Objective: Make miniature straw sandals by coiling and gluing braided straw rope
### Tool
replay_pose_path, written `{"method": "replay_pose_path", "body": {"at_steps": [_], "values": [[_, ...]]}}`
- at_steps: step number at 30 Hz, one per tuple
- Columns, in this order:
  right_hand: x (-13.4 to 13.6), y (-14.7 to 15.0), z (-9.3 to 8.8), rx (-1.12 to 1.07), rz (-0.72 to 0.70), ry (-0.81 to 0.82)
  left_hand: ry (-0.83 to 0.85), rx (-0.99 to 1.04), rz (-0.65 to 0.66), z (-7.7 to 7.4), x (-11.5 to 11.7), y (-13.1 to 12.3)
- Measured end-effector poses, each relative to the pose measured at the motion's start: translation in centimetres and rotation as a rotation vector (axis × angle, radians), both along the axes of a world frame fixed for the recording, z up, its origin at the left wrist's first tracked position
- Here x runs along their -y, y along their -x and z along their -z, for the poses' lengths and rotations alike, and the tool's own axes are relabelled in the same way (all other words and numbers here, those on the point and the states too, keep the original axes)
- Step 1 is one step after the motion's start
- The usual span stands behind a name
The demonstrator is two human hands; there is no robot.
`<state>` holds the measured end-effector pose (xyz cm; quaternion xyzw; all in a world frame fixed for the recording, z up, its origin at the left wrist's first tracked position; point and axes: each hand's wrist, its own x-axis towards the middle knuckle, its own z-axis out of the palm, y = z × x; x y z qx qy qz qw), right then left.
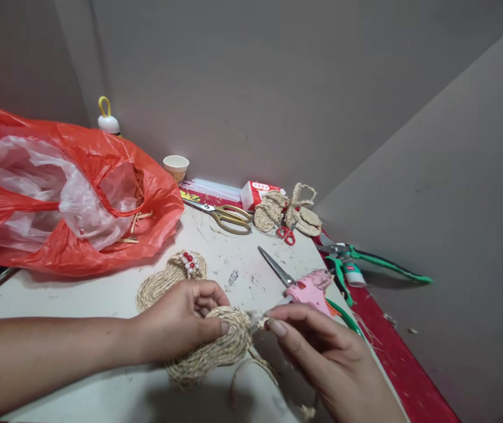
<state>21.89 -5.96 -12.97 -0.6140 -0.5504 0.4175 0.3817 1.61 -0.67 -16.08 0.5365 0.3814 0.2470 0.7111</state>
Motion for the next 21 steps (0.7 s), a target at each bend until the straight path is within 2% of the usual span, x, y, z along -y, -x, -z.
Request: {"method": "replay_pose_path", "body": {"at_steps": [7,12,21], "values": [[-0.2,0.3,0.6,0.138,-0.094,-0.226,-0.139,-0.133,0.128,-0.4,0.5,0.3],[-0.3,0.8,0.4,0.241,-0.219,-0.23,0.017,-0.153,0.168,-1.0,0.6,0.4],[-0.2,1.1,0.0,0.465,-0.459,-0.353,-0.107,-0.149,0.235,-0.6,0.6,0.2]]}}
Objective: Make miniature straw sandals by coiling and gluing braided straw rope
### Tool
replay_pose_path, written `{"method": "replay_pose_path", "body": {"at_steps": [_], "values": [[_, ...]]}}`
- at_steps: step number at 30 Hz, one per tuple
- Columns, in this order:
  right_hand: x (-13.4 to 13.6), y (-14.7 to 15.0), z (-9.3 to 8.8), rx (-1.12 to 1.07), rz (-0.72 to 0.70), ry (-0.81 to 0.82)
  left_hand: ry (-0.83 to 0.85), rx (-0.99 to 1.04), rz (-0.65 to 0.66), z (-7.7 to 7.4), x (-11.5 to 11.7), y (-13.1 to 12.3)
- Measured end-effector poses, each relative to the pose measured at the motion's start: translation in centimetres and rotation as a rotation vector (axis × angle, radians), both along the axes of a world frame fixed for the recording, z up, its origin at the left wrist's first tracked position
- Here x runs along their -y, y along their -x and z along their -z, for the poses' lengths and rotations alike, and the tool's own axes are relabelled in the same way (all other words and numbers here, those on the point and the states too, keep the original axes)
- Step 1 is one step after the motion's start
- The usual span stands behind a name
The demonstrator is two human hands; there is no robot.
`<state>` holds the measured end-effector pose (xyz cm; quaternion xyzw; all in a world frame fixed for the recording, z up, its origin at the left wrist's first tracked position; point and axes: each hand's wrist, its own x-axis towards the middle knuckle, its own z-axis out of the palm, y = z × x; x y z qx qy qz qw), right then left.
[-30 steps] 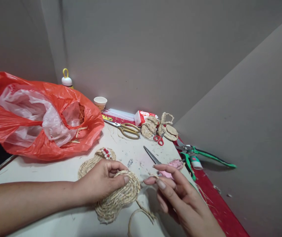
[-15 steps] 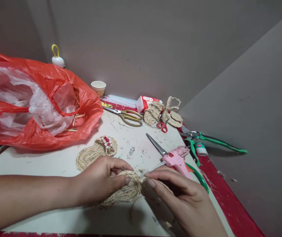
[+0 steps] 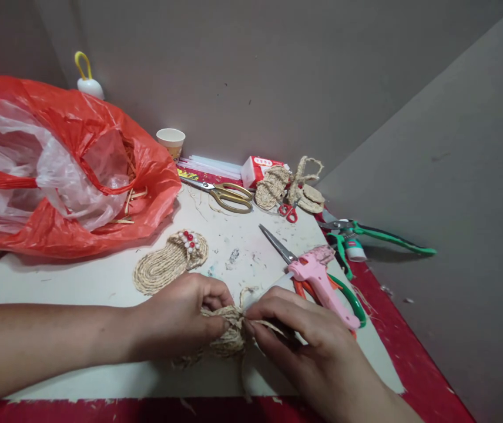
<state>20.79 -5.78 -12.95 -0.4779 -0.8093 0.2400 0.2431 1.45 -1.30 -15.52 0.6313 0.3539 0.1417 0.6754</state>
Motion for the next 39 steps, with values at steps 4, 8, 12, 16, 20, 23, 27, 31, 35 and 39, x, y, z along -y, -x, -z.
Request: {"method": "replay_pose_path", "body": {"at_steps": [4,8,12,16,20,23,27,31,35,39], "values": [[0.0,0.1,0.4,0.049,-0.034,-0.017,-0.033,-0.023,0.008,0.4,0.1,0.0],[0.1,0.1,0.9,0.054,-0.05,-0.019,-0.049,-0.046,0.007,0.4,0.3,-0.1],[0.1,0.3,1.3,0.031,-0.038,-0.014,-0.018,-0.041,-0.002,0.3,0.3,-0.3],[0.0,0.4,0.8,-0.079,0.011,0.089,0.016,0.018,-0.031,0.2,0.1,-0.3],[0.0,0.2,-0.5,-0.277,0.24,0.336,0.052,0.095,-0.109,0.0,0.1,-0.2],[0.2,-0.3,-0.9,-0.385,0.299,0.488,0.068,0.141,-0.213,-0.2,0.2,-0.2],[0.3,-0.7,-0.7,-0.466,0.288,0.583,0.029,0.167,-0.34,-0.6,0.2,-0.4],[0.4,-0.4,-0.7,-0.593,0.292,0.564,-0.03,0.165,-0.383,-0.7,0.0,-0.4],[0.3,-0.4,-0.8,-0.549,0.261,0.455,-0.051,0.177,-0.414,-0.4,-0.2,-0.4],[0.3,-1.0,-0.9,-0.472,0.216,0.26,-0.073,0.163,-0.429,-0.3,-0.1,-0.3]]}}
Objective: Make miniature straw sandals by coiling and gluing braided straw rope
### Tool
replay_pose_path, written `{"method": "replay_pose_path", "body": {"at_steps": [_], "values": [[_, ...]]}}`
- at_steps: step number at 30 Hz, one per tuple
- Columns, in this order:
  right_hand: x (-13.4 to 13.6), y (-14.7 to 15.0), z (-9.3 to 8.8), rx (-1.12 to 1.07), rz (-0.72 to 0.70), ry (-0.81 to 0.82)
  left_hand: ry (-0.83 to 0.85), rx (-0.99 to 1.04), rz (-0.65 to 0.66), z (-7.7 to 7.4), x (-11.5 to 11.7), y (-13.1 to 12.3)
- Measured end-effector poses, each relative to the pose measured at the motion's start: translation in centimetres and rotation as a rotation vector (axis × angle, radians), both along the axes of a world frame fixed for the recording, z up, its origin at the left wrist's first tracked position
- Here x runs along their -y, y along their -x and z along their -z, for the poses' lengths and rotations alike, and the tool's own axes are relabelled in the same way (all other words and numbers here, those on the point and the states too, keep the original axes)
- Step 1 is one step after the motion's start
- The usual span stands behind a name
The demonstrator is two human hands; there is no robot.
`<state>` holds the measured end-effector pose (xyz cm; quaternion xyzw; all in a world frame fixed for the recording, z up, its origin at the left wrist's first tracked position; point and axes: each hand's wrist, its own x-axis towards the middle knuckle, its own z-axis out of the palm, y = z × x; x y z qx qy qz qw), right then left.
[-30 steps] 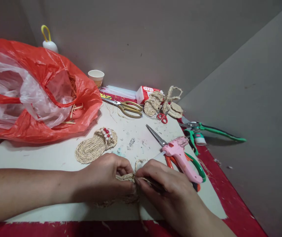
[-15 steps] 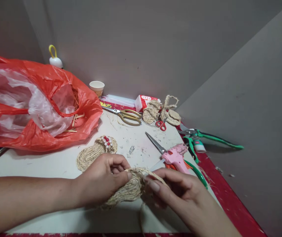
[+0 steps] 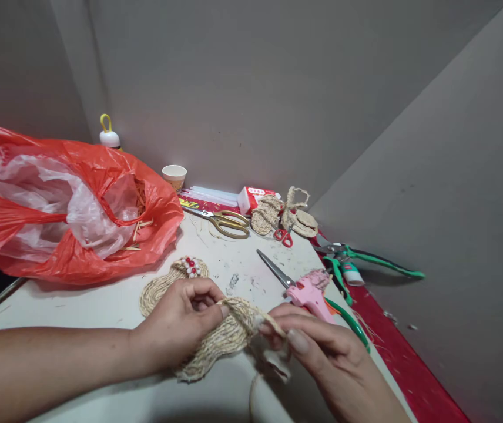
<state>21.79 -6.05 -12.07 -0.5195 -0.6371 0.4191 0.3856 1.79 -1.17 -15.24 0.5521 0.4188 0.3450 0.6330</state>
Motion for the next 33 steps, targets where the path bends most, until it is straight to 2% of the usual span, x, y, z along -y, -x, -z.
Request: {"method": "replay_pose_path", "body": {"at_steps": [6,14,22,26,33], "values": [[0.2,0.1,-0.1,0.108,0.011,-0.058,-0.011,-0.007,-0.023,-0.6,0.1,0.0],[0.6,0.8,0.8,0.149,0.038,0.0,0.06,0.05,-0.076,-0.6,-0.2,-0.1],[0.3,0.7,1.6,0.273,-0.139,-0.377,0.122,0.15,-0.117,-0.8,-0.2,-0.1],[-0.1,0.7,1.8,0.307,-0.179,-0.564,0.136,0.176,-0.126,-0.8,-0.2,0.0],[-0.3,0.3,1.9,0.318,-0.164,-0.703,0.213,0.208,-0.102,-0.7,0.0,0.1]]}}
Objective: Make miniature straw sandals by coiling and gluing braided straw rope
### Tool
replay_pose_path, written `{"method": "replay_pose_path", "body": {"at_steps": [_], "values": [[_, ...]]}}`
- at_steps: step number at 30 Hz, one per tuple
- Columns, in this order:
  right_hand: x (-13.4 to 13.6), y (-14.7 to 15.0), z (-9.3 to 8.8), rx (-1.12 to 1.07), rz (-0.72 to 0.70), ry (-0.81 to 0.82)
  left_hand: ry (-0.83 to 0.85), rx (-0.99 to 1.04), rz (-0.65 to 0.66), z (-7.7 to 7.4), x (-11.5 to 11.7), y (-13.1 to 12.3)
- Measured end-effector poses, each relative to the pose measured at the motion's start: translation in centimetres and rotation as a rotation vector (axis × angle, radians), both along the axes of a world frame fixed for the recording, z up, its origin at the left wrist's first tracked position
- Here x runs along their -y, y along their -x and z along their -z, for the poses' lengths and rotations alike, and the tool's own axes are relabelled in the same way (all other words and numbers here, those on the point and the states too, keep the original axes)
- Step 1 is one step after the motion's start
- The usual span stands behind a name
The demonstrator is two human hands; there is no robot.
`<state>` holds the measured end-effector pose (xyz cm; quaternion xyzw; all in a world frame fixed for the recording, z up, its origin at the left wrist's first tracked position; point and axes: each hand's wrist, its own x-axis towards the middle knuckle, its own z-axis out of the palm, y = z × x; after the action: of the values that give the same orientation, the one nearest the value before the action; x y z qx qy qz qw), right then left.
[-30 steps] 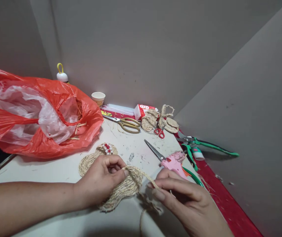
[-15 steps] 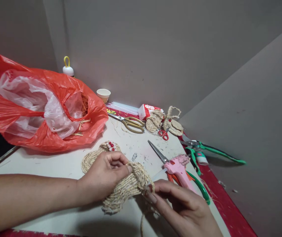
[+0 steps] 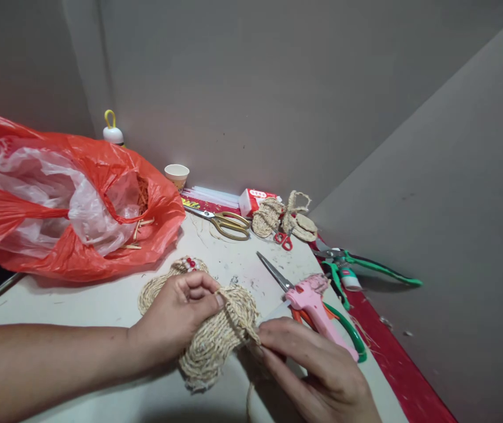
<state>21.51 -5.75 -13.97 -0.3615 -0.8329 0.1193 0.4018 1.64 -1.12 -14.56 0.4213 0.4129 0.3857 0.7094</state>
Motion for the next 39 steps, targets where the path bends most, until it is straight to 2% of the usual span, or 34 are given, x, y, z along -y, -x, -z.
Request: {"method": "replay_pose_path", "body": {"at_steps": [12,20,29,35,39], "values": [[-0.6,-0.1,0.2,-0.094,0.064,0.051,0.075,0.074,0.004,0.1,0.1,0.1],[-0.9,0.1,1.2,-0.148,0.162,0.048,0.096,0.122,-0.034,0.2,0.2,0.1],[-0.7,0.3,1.0,-0.153,0.2,0.021,0.064,0.091,-0.045,0.4,0.2,0.1],[-0.8,0.3,1.1,-0.107,0.2,0.076,0.074,0.087,-0.052,0.4,0.2,0.0],[-0.7,0.6,1.1,-0.115,0.175,0.149,0.117,0.008,-0.029,0.6,-0.3,0.0]]}}
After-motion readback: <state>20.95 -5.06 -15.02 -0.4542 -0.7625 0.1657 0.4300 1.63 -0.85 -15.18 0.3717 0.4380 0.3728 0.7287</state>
